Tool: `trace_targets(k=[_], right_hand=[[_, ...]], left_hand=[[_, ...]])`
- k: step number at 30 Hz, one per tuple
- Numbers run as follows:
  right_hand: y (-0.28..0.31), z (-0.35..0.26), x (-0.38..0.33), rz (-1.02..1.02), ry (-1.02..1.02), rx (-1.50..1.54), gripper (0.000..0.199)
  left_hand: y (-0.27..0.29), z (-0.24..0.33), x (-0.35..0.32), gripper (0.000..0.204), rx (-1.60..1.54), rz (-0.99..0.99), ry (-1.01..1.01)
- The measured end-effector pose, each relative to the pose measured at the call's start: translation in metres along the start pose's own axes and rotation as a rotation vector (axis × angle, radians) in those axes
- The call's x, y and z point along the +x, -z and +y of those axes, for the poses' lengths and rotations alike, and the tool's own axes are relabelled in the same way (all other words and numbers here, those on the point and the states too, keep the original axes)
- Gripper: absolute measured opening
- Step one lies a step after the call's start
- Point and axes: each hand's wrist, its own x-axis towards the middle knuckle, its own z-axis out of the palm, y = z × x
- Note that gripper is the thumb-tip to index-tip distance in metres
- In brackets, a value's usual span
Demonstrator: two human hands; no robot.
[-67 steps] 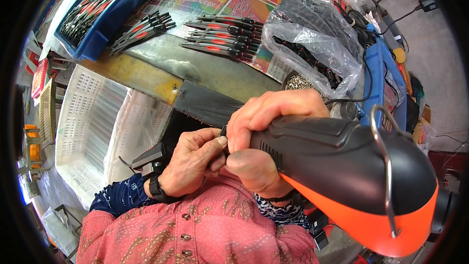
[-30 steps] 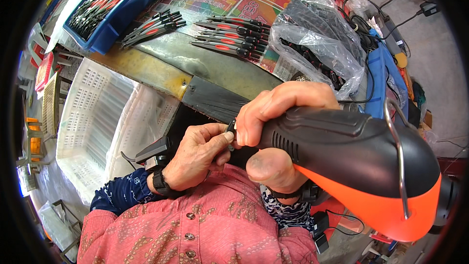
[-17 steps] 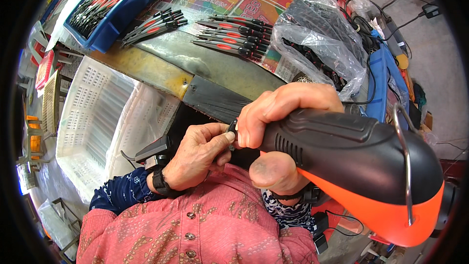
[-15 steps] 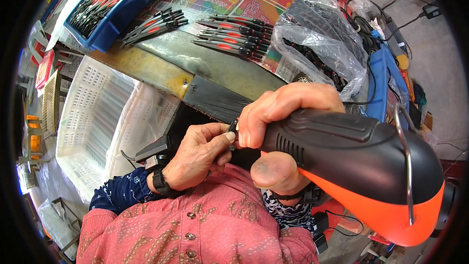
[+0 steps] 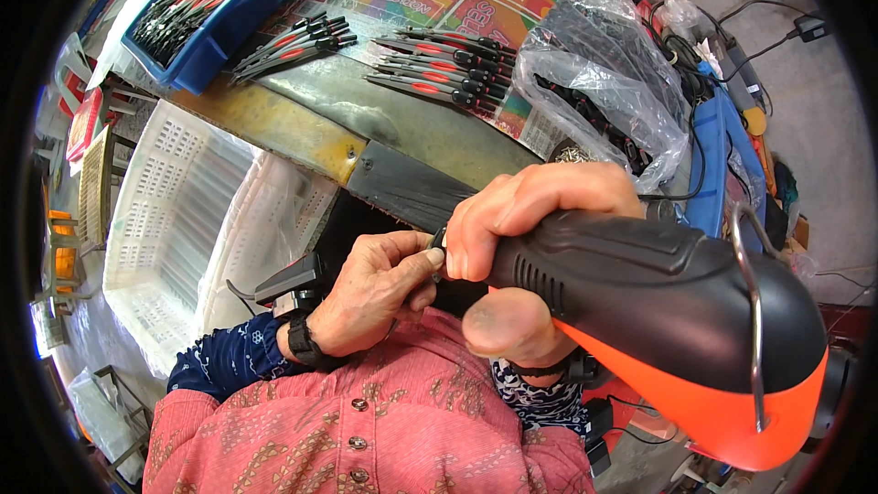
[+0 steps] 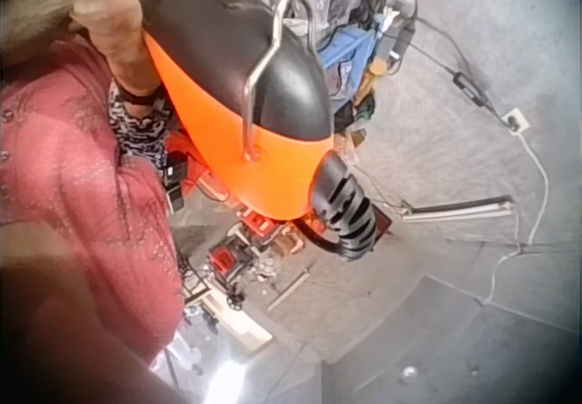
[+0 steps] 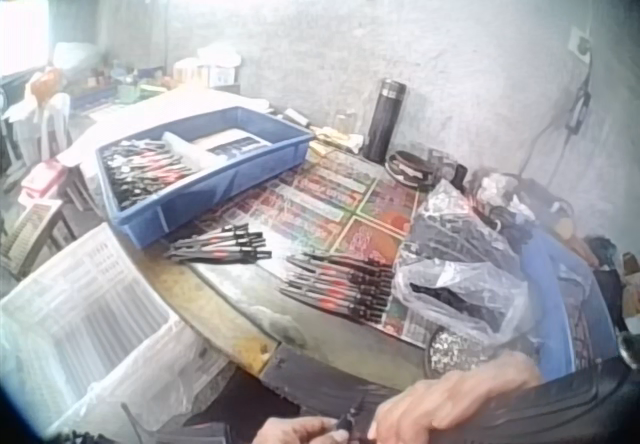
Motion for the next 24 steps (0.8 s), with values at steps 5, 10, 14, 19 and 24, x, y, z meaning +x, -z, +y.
trace_targets(k=[5, 10, 14, 19, 24], right_hand=[[-0.015, -0.007, 0.002, 0.131, -0.139, -0.092, 0.064], [-0.021, -0.005, 0.009, 0.126, -0.138, -0.066, 0.061], [-0.021, -0.005, 0.01, 0.12, -0.16, -0.046, 0.058], [-0.02, -0.004, 0.01, 0.101, -0.172, -0.048, 0.057], [-0.019, -0.003, 0.011, 0.099, -0.174, -0.047, 0.057]], left_hand=[[0.001, -0.005, 0.004, 0.019, -0.02, 0.014, -0.042], [-0.002, -0.008, 0.004, 0.017, -0.016, 0.081, -0.08], [-0.003, -0.008, 0.004, 0.018, -0.007, 0.093, -0.121], [-0.004, -0.007, 0.004, 0.019, 0.021, 0.122, -0.132], [-0.002, -0.008, 0.005, 0.02, 0.031, 0.114, -0.14]])
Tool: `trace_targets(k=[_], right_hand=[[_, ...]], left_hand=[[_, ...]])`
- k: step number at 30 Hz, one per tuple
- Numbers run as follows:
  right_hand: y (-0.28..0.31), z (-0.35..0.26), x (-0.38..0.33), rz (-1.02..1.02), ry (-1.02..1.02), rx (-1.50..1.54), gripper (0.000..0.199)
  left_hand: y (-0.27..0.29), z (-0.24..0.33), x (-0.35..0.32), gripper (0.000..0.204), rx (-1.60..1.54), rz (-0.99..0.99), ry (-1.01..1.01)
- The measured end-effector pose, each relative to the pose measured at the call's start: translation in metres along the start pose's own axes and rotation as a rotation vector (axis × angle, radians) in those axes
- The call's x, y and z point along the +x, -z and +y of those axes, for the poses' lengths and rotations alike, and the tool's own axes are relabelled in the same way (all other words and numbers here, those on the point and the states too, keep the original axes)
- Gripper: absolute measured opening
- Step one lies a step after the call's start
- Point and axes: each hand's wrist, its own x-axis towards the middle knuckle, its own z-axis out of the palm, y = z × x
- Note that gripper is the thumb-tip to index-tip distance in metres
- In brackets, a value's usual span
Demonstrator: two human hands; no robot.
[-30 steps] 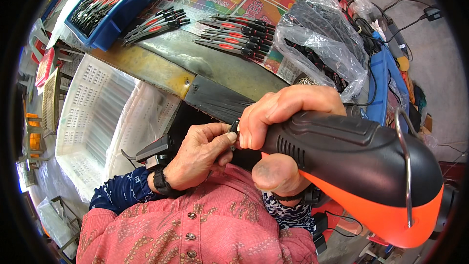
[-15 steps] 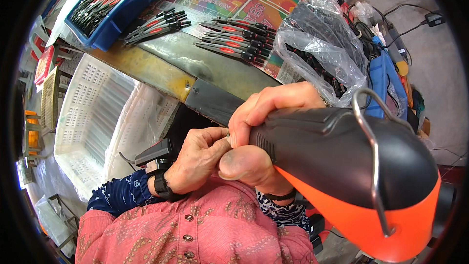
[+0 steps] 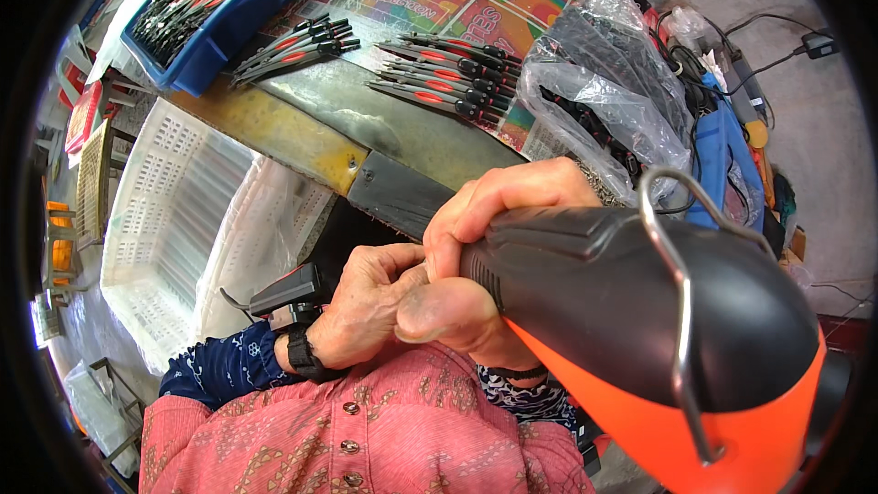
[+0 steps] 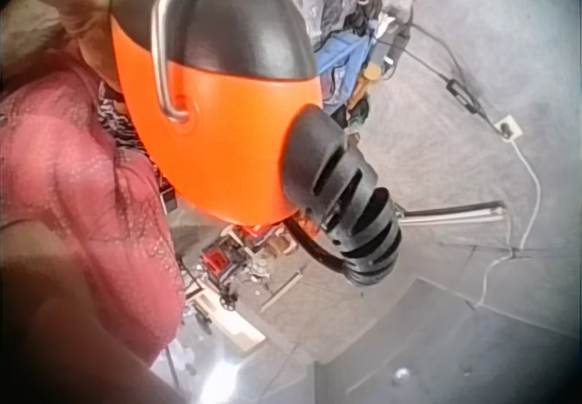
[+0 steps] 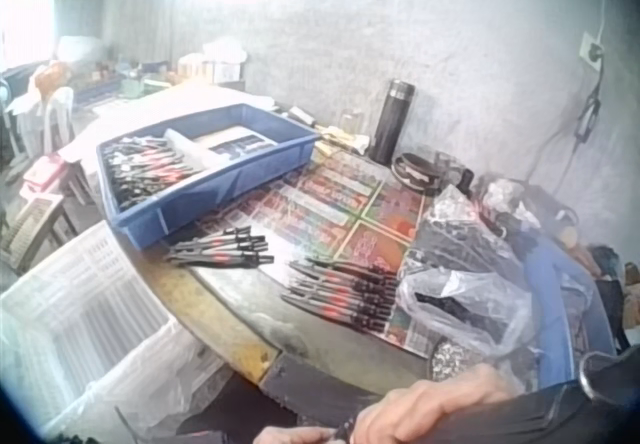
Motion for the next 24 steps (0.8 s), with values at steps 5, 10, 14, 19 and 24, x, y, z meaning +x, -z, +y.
trace_targets(k=[5, 10, 14, 19, 24], right_hand=[[0.0008, 0.0008, 0.0003, -0.008, 0.016, -0.007, 0.057], [0.0018, 0.0019, -0.0009, -0.02, 0.033, -0.001, 0.057], [0.002, 0.0022, -0.0033, 0.008, 0.044, -0.019, 0.058], [0.0059, 0.0005, -0.0066, -0.012, 0.062, -0.002, 0.056], [0.0065, 0.0037, -0.0021, -0.087, 0.101, -0.019, 0.048]], left_hand=[[-0.0008, -0.001, 0.0001, 0.02, 0.012, 0.019, -0.013], [0.0, 0.0014, -0.0004, 0.021, 0.063, 0.012, -0.03], [0.0021, 0.0061, -0.001, 0.022, 0.085, -0.008, 0.027], [0.0004, 0.0059, -0.0016, 0.022, 0.037, -0.005, 0.07], [0.0018, 0.0053, -0.0035, 0.021, 0.062, -0.029, 0.026]])
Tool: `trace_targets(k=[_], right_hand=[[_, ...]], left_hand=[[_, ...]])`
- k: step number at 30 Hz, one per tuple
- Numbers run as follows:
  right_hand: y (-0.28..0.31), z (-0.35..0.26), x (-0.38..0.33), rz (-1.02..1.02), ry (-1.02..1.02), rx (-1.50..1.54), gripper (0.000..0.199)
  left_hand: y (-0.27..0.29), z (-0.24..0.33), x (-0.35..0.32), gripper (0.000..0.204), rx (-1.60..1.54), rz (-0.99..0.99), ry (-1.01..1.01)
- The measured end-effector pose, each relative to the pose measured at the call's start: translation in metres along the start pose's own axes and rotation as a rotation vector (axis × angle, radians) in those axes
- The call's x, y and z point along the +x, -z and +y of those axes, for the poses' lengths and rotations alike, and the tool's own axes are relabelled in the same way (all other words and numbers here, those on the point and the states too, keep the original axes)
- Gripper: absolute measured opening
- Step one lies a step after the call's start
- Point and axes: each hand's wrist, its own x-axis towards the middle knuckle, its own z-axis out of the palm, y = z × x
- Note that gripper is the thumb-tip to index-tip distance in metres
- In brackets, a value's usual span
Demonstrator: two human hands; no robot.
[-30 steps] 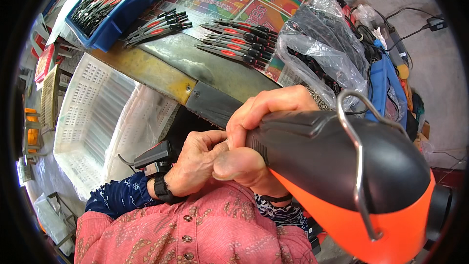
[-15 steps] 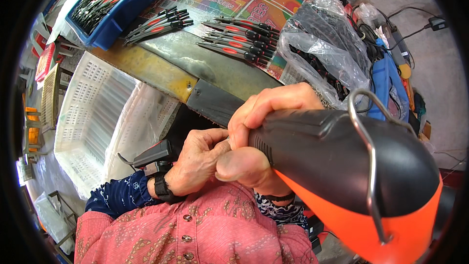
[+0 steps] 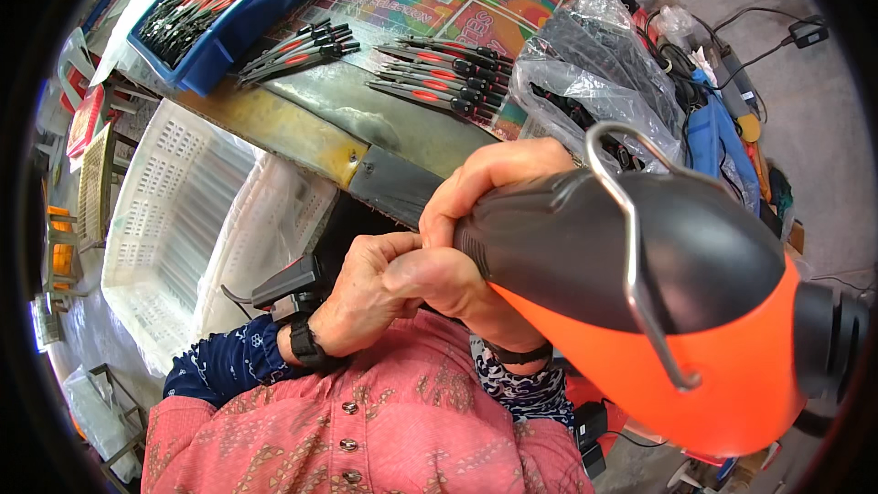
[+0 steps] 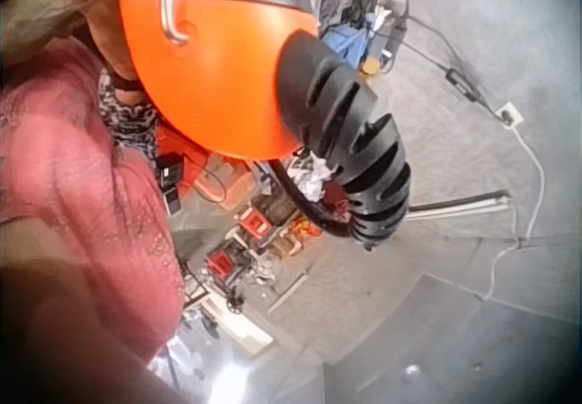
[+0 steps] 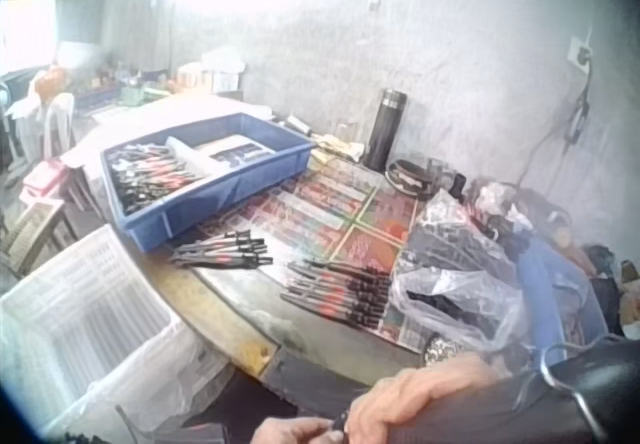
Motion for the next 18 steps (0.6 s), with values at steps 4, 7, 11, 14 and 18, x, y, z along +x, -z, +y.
trace_targets(k=[4, 7, 11, 14, 18], right_hand=[[-0.0067, -0.0013, -0.0012, 0.062, -0.038, 0.049, 0.049], [-0.0087, -0.0016, -0.0013, 0.096, -0.047, 0.038, 0.051], [-0.0079, -0.0015, -0.0013, 0.099, -0.046, 0.014, 0.053], [-0.0075, -0.0014, -0.0021, 0.091, -0.055, 0.006, 0.053], [-0.0058, 0.0008, -0.0004, 0.075, -0.035, -0.05, 0.055]], left_hand=[[-0.0002, 0.0012, 0.0007, 0.021, 0.024, 0.017, 0.025], [-0.0001, 0.0012, -0.0002, 0.022, 0.009, 0.014, 0.004], [-0.0015, -0.0002, 0.0006, 0.022, 0.05, 0.035, -0.027], [-0.001, -0.0016, 0.001, 0.023, 0.045, 0.036, -0.038], [0.0017, -0.0028, 0.0028, 0.024, 0.056, 0.01, -0.028]])
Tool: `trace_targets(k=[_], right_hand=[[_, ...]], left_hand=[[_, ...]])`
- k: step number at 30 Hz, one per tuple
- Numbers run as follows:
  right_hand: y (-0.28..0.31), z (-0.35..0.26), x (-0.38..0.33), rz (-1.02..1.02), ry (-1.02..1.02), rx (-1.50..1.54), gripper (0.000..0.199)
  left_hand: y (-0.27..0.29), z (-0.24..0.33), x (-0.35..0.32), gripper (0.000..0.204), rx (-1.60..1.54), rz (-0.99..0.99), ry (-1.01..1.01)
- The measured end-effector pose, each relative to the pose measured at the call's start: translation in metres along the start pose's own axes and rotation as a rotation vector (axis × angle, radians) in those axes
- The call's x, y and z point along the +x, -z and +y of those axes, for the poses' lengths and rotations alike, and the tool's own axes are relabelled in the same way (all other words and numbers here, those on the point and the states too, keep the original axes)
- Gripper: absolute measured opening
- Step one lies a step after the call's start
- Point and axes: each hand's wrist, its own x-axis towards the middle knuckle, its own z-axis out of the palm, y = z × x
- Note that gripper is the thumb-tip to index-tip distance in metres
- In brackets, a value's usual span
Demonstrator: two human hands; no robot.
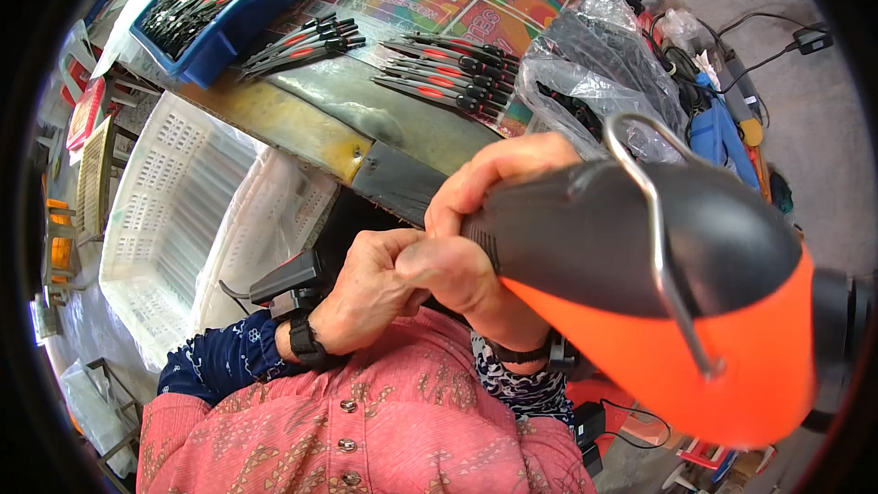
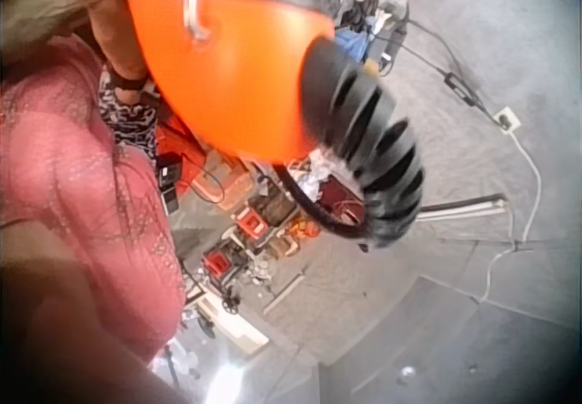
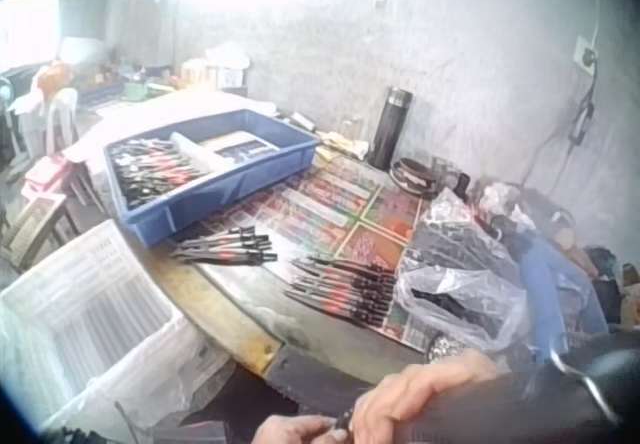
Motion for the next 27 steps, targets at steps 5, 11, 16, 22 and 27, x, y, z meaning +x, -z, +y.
trace_targets(k=[5, 11, 16, 22, 27], right_hand=[[-0.001, -0.002, -0.007, -0.013, -0.077, 0.094, 0.061], [0.006, -0.011, -0.012, 0.016, 0.026, 0.094, 0.062], [0.023, -0.016, -0.016, -0.001, 0.064, 0.229, 0.061], [0.026, -0.009, -0.021, 0.039, 0.082, 0.404, 0.049], [0.028, -0.012, -0.022, 0.085, 0.0, 0.187, 0.057]], left_hand=[[0.003, 0.0, 0.0, 0.023, 0.009, -0.043, 0.008], [0.009, 0.002, -0.002, 0.015, 0.116, -0.065, -0.01], [0.024, 0.007, -0.005, 0.022, 0.287, 0.06, -0.138], [0.073, 0.049, 0.036, 0.015, 0.784, 0.356, -0.825], [0.108, 0.075, 0.071, 0.02, 1.244, 0.615, -1.013]])
